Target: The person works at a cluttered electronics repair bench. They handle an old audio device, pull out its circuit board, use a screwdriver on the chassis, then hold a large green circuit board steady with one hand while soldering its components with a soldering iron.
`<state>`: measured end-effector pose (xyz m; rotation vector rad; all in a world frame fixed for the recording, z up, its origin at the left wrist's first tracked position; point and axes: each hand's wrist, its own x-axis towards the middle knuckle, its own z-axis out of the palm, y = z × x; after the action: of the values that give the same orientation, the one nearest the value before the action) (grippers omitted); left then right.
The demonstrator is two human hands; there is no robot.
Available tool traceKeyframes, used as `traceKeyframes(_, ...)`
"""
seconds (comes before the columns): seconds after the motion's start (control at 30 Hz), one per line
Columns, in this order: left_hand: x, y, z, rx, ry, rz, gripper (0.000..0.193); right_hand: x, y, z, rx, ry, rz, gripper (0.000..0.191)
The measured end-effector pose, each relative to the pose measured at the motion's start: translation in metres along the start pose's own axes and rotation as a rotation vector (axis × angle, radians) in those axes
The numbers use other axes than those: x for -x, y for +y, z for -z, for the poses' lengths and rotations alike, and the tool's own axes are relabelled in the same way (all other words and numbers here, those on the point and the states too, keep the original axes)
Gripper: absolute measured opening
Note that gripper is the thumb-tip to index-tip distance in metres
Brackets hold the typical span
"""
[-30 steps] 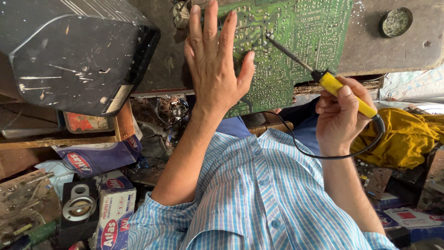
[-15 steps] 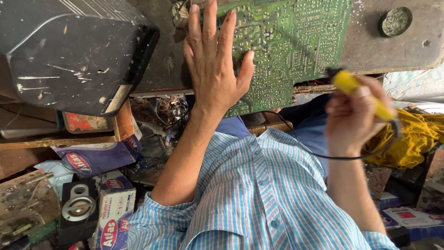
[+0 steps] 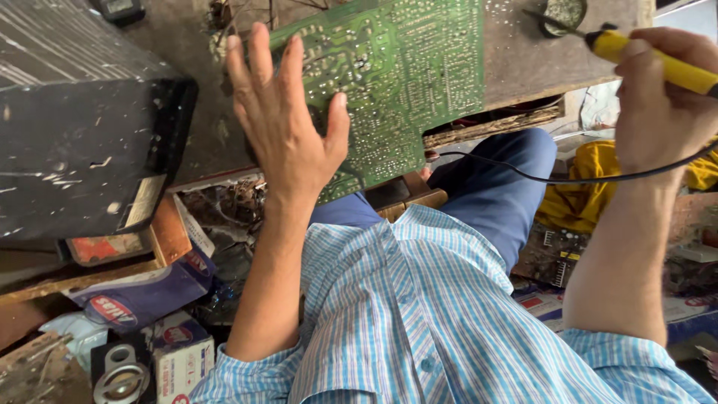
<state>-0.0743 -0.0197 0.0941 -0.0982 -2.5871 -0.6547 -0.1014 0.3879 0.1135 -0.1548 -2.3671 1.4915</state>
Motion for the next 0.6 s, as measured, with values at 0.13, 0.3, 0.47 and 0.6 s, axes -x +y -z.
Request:
traceKeyframes(0.13,0.0,0.001,-0.002,-0.015,0.0,-0.011,0.068,-0.003,-0.027,-0.01,0.057,-0.058,0.12,0.012)
traceKeyframes(0.3,0.001,-0.001,-0.003,-0.023,0.025,-0.037,0.068,-0.011,-0.03,-0.015,0.097,-0.094,0.236,0.017)
traceKeyframes(0.47,0.001,-0.003,0.0,-0.014,-0.003,-0.025,0.067,-0.018,-0.026,-0.018,0.113,-0.127,0.327,0.017)
traceKeyframes(0.6,-0.002,-0.005,0.001,-0.004,-0.012,-0.027,0.068,-0.02,-0.028,-0.02,0.105,-0.115,0.259,0.017)
